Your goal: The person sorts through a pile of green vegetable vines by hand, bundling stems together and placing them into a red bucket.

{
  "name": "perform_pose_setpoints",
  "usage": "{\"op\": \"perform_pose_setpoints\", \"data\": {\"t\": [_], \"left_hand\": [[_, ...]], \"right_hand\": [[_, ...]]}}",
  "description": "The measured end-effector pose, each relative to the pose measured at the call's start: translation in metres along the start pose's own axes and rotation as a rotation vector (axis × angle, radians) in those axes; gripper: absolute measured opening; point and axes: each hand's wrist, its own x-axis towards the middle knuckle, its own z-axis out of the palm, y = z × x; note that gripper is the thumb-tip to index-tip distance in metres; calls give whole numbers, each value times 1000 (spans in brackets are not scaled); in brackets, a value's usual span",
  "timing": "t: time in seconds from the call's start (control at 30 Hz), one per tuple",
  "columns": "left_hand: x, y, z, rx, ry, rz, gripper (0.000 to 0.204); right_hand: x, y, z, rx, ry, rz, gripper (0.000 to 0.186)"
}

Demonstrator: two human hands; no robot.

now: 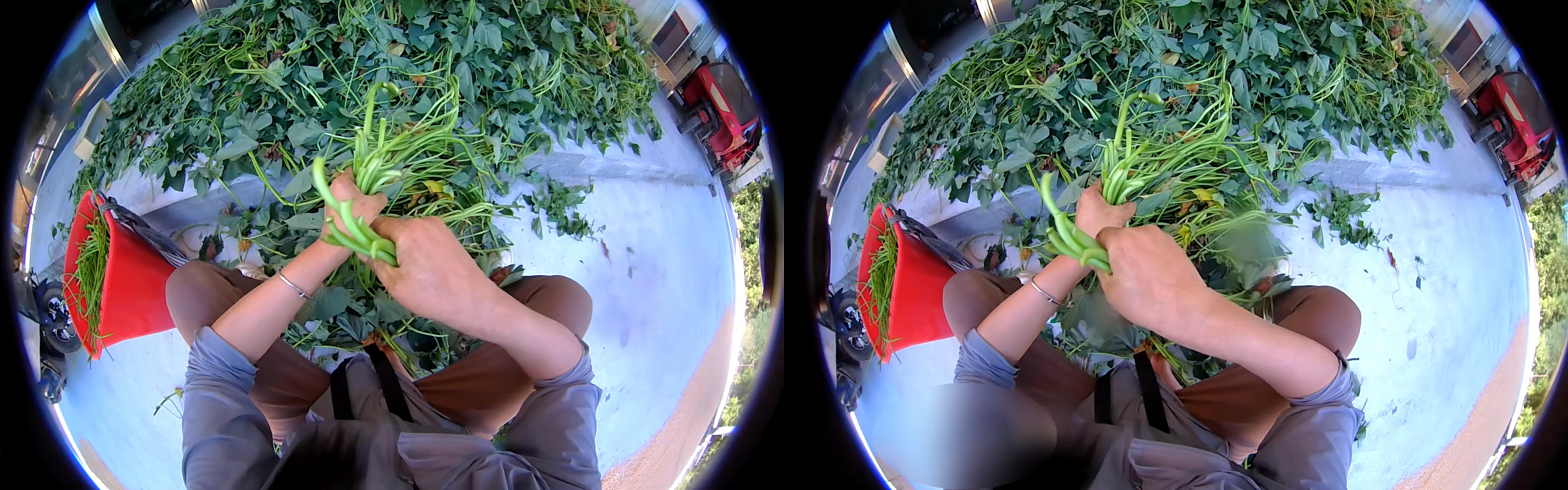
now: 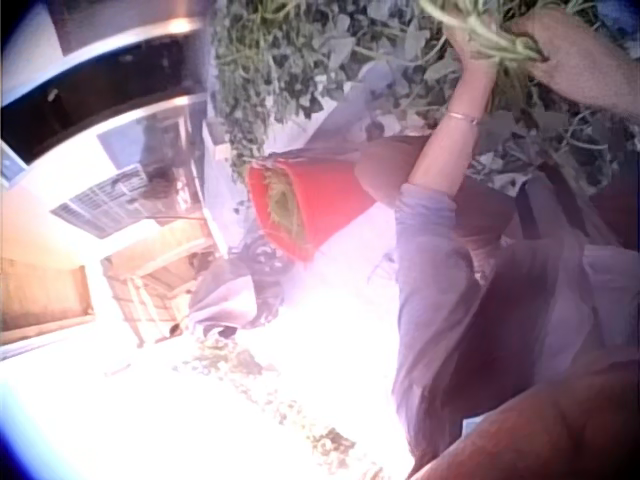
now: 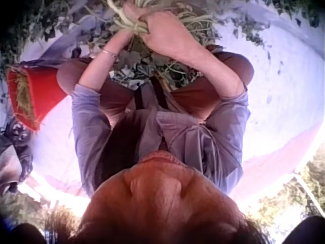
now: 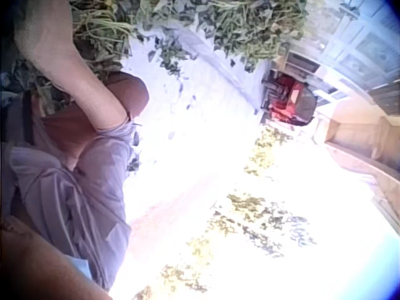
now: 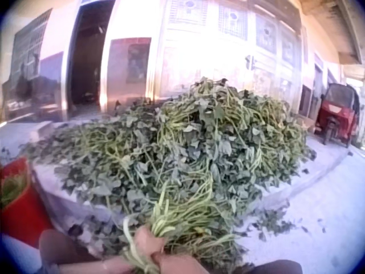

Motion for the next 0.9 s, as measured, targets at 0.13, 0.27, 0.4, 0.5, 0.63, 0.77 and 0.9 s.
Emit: {"op": "perform_pose_setpoints", "data": {"t": [0.13,0.27,0.4,0.5,0.63,0.77,0.9], "left_hand": [[2,13,-27,-354,-395,-377,26],[13,27,-56,-614,-410,-439,22],[23,56,-58,-600,-278,-343,22],[36,63,-59,-752,-337,-238,27],[25,48,-64,-650,-407,-315,36],[-8,38,-34,-573,-432,-343,29],[2,49,-49,-439,-379,-282,26]], "right_hand": [[8,33,-49,237,22,208,18],[5,62,-61,606,-83,347,20],[7,47,4,535,-174,180,33],[9,50,13,461,-22,142,36],[23,58,-18,726,242,347,29],[41,58,-22,419,319,261,27],[42,40,-54,203,157,246,26]]}}
